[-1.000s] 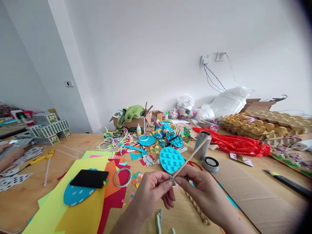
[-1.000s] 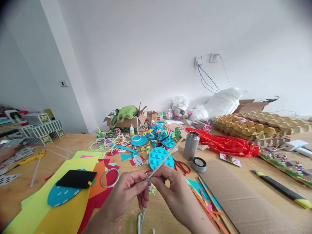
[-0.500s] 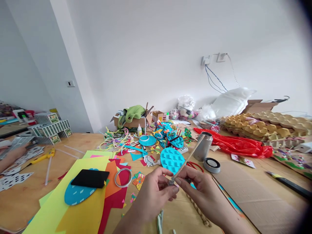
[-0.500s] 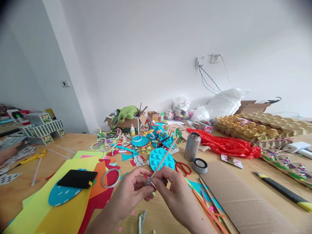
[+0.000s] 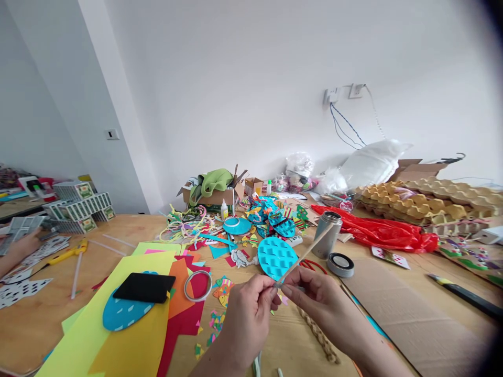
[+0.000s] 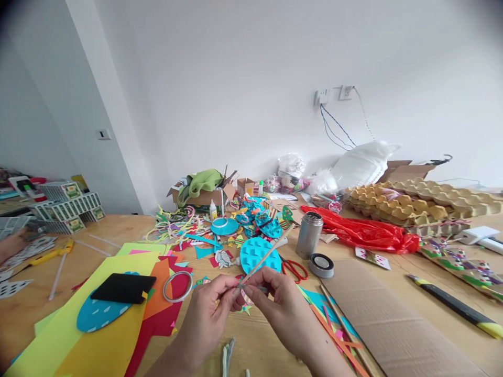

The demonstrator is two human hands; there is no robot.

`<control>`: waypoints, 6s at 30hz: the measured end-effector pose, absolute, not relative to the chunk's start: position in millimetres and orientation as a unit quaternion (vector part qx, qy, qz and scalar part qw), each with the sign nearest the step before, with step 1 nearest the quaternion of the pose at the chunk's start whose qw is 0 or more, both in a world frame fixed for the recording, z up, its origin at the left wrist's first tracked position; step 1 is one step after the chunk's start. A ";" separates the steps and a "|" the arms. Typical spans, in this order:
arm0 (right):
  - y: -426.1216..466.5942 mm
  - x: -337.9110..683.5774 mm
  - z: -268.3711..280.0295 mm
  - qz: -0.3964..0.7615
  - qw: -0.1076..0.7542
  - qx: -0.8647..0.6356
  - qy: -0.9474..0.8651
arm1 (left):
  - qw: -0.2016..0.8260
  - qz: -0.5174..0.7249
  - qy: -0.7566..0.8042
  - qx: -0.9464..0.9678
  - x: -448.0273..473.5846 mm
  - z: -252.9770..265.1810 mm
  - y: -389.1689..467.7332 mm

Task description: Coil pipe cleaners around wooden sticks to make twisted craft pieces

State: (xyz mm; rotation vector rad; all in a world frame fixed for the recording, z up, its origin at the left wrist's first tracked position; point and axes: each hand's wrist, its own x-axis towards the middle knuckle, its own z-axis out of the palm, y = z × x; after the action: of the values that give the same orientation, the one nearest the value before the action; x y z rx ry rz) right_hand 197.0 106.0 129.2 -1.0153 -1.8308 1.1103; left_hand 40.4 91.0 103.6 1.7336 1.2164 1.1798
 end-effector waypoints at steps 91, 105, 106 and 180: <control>101.5 192.7 133.1 0.354 0.388 -0.441 -0.728 | 0.724 0.415 0.315 0.451 30.2 112.0 94.1; 105.4 190.6 125.7 0.319 0.370 -0.480 -0.729 | 0.647 0.440 0.352 0.513 38.7 108.7 93.7; 105.3 190.3 125.7 0.318 0.367 -0.479 -0.731 | 0.640 0.440 0.357 0.519 39.4 108.1 93.9; 111.4 188.9 116.9 0.349 0.394 -0.458 -0.716 | 0.691 0.475 0.378 0.392 47.4 104.1 95.0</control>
State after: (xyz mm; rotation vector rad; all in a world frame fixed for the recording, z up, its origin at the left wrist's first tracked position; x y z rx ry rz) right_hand 188.9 111.4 116.9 -1.1624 -1.8173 0.8857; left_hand 47.4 95.0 104.1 0.8753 0.8443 1.0621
